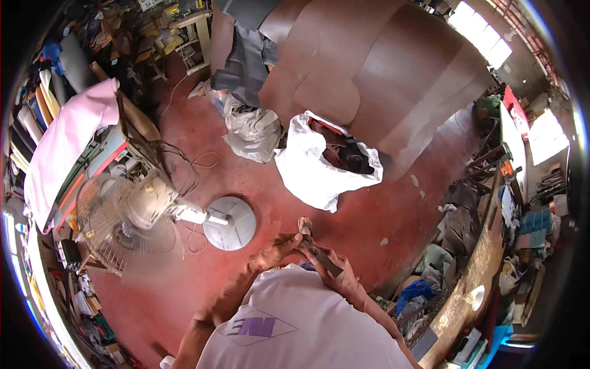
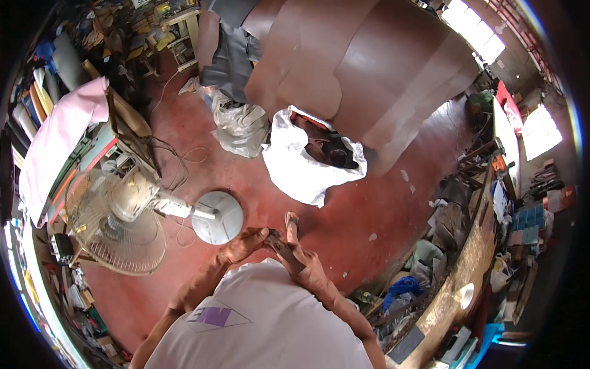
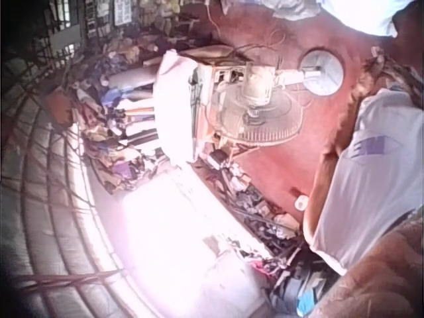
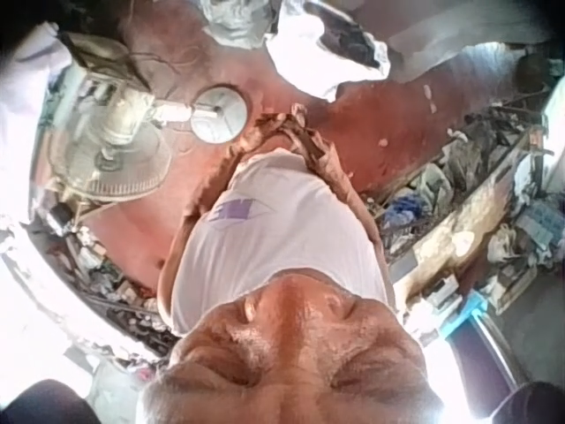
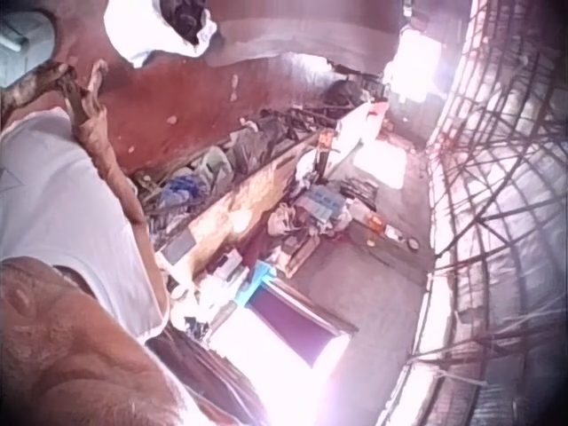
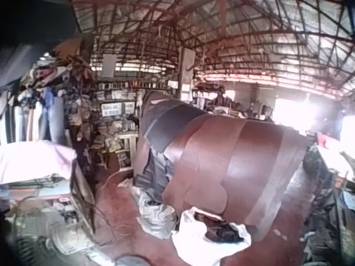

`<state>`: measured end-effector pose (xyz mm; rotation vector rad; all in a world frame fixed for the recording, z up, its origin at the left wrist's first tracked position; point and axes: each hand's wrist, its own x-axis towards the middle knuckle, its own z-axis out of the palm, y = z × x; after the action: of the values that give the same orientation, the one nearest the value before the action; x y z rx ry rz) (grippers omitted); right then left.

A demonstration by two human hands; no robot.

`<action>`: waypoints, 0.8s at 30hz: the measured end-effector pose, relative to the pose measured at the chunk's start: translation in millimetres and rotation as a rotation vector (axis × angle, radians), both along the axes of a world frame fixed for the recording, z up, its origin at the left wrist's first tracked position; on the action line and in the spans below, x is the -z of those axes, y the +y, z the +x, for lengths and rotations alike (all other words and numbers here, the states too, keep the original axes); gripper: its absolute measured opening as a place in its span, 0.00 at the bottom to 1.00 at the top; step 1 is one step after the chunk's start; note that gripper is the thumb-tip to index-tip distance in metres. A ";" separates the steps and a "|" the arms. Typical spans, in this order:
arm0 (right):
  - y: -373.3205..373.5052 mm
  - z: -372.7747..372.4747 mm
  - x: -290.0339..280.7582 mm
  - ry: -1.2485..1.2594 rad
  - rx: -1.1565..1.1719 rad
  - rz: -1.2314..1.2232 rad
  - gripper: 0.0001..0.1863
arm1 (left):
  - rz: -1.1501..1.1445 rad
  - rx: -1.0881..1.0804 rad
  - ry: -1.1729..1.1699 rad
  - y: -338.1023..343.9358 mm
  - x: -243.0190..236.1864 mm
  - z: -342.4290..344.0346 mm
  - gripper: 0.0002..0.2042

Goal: Sewing and assembling small yellow fabric pouches using an industrial sewing machine and hammer.

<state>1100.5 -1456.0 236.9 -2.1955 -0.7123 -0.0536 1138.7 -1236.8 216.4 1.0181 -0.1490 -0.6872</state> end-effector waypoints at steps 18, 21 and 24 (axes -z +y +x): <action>116.3 375.4 -16.3 0.419 -0.516 0.117 0.11 | -0.761 -0.537 0.197 79.0 36.8 244.9 0.11; 177.4 425.3 -12.2 0.428 -0.585 0.219 0.11 | -0.741 -0.635 0.125 130.2 58.3 290.9 0.10; 237.9 481.3 3.9 0.483 -0.638 0.250 0.12 | -0.700 -0.637 -0.018 195.0 43.5 346.2 0.09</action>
<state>1581.7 -1218.1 233.0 -1.5708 -1.0182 0.6530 1484.9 -1041.8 172.9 0.3502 -0.0633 -0.0180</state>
